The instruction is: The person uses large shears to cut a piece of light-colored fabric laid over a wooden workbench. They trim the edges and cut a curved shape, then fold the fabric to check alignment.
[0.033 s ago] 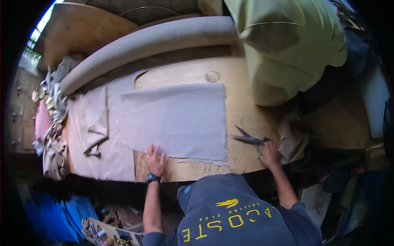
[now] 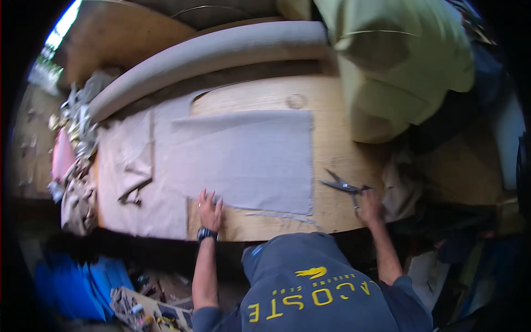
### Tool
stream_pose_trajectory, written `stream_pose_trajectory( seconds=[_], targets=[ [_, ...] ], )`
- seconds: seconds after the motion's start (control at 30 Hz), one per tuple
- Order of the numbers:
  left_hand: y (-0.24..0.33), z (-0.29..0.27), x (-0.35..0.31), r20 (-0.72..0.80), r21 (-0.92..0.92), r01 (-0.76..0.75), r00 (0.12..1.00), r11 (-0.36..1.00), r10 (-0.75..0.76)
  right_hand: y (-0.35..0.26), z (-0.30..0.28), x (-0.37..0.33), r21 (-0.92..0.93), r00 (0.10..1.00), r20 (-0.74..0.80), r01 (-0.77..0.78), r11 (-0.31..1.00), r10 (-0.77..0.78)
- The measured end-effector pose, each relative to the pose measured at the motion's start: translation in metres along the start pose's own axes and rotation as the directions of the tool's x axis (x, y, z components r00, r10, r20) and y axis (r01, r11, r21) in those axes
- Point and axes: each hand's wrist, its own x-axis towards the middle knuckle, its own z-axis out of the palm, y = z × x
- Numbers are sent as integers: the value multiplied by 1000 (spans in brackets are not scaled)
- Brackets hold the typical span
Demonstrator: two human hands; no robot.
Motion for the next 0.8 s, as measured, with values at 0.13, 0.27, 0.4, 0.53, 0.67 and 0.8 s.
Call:
stream_pose_trajectory(
  seconds=[0.13,0.27,0.4,0.53,0.67,0.8],
  targets=[
    [-92,-48,64,-277,81,226,940,971,-196,-77,-9,-11,176,965,-228,174,969,-132],
    [-159,-62,104,-299,-61,545,789,836,-536,-192,-10,-25,229,899,-248,417,879,-362],
    [-126,-71,125,-67,106,558,830,823,-554,-215,37,-6,215,869,-426,367,905,-251],
    [-159,-76,128,93,-8,403,912,915,-401,-227,23,-8,269,897,-396,316,910,-194],
    [-176,-122,95,547,-393,668,722,632,-424,-216,-12,-67,411,983,-130,173,895,-130],
    [-148,-194,82,589,-627,640,762,444,-269,-222,-64,-84,630,987,143,-30,776,-78]
  ],
)
